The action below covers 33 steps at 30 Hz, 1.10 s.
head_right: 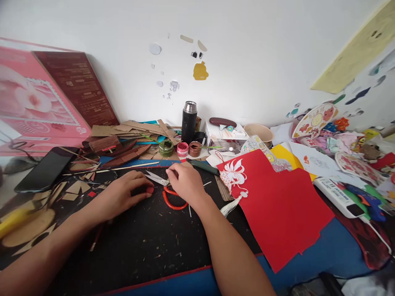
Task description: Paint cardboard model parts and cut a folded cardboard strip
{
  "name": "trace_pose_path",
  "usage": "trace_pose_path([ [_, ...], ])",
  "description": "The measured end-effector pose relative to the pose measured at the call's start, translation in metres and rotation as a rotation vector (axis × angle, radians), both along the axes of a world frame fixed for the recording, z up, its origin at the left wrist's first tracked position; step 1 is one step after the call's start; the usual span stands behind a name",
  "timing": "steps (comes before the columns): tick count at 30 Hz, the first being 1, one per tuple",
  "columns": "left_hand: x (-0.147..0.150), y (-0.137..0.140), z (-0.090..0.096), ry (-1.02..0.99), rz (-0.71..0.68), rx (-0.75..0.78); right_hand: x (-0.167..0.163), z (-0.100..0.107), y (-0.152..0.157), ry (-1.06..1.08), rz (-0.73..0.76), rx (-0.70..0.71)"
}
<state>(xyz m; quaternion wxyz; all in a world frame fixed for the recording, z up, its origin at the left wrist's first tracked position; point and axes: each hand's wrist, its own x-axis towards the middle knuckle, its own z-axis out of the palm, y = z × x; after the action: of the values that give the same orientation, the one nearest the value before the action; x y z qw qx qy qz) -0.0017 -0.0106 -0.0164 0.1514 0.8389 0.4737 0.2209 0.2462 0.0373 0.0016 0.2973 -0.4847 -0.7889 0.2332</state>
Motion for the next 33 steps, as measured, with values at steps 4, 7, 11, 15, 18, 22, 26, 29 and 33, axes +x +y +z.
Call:
trace_pose_path([
  [4, 0.001, 0.0, -0.007, 0.027, -0.028, -0.009, -0.003, 0.005, -0.005, -0.202, 0.022, 0.002],
  [7, 0.002, 0.0, -0.01, 0.031, -0.037, -0.005, -0.004, 0.006, -0.007, -0.286, 0.049, -0.043],
  [11, 0.005, 0.001, -0.011, 0.021, -0.036, -0.005, -0.005, 0.004, -0.008, -0.38, 0.116, -0.058],
  [15, 0.007, 0.001, -0.009, 0.003, -0.01, -0.013, -0.005, 0.001, -0.008, -0.409, 0.124, -0.077],
  [18, 0.009, 0.001, -0.007, 0.007, 0.002, -0.029, -0.006, 0.001, -0.009, -0.424, 0.108, -0.091],
  [22, 0.013, 0.0, -0.003, 0.022, 0.006, -0.044, -0.008, 0.003, -0.01, -0.465, 0.069, -0.109],
  [26, 0.017, -0.002, -0.001, 0.038, 0.009, -0.038, -0.009, 0.005, -0.009, -0.478, 0.055, -0.124],
  [29, 0.019, -0.002, 0.0, 0.056, 0.008, -0.039, -0.008, 0.005, -0.007, -0.487, 0.023, -0.13],
  [33, 0.019, -0.003, 0.001, 0.08, 0.017, -0.043, -0.005, 0.004, -0.004, -0.51, -0.015, -0.134],
])
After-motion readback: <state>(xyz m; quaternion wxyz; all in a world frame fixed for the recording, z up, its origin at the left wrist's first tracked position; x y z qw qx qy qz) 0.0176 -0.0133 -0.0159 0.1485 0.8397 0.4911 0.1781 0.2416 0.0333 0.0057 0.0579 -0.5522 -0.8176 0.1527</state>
